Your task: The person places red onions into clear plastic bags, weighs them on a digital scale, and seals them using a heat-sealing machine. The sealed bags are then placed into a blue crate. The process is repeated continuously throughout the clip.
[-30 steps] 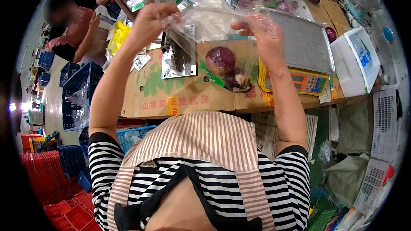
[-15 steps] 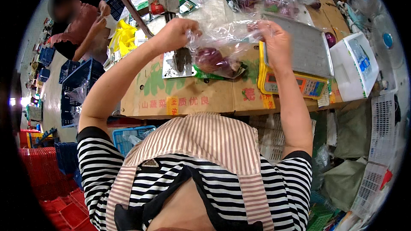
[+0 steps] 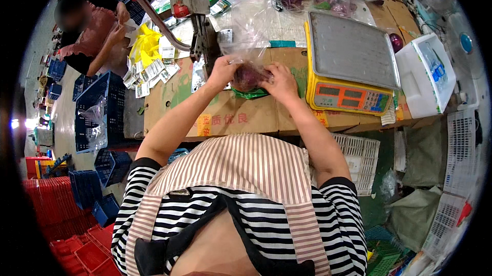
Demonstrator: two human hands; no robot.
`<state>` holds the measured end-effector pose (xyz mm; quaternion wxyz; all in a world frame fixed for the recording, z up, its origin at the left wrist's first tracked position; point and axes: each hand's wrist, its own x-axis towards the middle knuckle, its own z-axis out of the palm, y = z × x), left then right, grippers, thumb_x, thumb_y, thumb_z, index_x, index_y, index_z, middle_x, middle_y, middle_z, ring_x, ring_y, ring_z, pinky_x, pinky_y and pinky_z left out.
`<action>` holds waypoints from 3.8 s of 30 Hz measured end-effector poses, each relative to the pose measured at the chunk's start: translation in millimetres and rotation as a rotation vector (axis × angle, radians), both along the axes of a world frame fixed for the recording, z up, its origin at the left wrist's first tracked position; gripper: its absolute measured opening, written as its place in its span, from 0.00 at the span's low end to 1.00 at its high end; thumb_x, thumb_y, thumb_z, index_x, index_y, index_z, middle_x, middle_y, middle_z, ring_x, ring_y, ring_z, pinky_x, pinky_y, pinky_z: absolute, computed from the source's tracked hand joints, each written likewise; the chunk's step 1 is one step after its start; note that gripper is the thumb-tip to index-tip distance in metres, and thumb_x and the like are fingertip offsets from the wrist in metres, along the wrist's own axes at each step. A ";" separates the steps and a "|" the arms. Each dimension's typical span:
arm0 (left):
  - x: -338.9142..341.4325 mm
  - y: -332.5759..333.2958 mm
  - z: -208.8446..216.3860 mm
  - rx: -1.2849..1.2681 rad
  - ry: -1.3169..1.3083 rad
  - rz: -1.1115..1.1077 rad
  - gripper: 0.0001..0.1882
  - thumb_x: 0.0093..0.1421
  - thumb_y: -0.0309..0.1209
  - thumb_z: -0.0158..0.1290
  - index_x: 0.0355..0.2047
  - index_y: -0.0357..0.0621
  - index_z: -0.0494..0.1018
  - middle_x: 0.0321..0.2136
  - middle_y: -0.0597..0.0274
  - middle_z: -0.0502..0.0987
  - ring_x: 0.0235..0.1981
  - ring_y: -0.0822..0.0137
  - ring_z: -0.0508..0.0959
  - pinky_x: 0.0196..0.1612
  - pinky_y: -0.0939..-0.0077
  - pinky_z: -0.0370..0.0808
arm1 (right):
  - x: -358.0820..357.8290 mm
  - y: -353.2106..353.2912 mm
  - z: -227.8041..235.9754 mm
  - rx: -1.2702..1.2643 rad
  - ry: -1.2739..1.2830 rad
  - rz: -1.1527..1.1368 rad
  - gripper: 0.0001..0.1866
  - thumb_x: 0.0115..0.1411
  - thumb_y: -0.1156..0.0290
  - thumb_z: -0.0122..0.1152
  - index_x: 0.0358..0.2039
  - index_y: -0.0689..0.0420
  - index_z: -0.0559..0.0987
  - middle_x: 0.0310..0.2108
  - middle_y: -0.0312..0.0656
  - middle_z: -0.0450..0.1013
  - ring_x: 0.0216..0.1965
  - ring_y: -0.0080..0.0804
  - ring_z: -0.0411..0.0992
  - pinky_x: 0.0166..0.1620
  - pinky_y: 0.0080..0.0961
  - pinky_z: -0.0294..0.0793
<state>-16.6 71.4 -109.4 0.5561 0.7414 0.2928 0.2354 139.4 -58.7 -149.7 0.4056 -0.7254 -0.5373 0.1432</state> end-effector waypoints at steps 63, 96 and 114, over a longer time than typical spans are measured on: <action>-6.2 -3.9 173.9 0.869 -0.074 -0.064 0.05 0.51 0.24 0.52 0.26 0.34 0.70 0.20 0.63 0.71 0.24 0.78 0.69 0.26 0.82 0.67 | 3.3 33.7 161.2 0.418 0.509 0.377 0.07 0.53 0.72 0.55 0.34 0.55 0.70 0.23 0.32 0.68 0.26 0.20 0.65 0.31 0.17 0.65; 9.9 -39.4 -63.8 0.375 -0.085 -0.054 0.24 0.46 0.28 0.56 0.44 0.39 0.64 0.40 0.54 0.68 0.45 0.58 0.67 0.48 0.69 0.64 | -39.8 46.6 57.5 0.351 -0.122 0.639 0.25 0.46 0.64 0.61 0.45 0.58 0.68 0.51 0.48 0.59 0.53 0.46 0.56 0.54 0.36 0.55; -45.2 31.6 209.2 0.183 -0.744 0.260 0.05 0.46 0.25 0.50 0.25 0.41 0.66 0.19 0.63 0.69 0.20 0.71 0.70 0.27 0.77 0.67 | -46.2 20.1 83.1 -0.207 0.848 0.958 0.17 0.58 0.57 0.45 0.21 0.56 0.67 0.45 0.39 0.66 0.44 0.23 0.61 0.49 0.20 0.57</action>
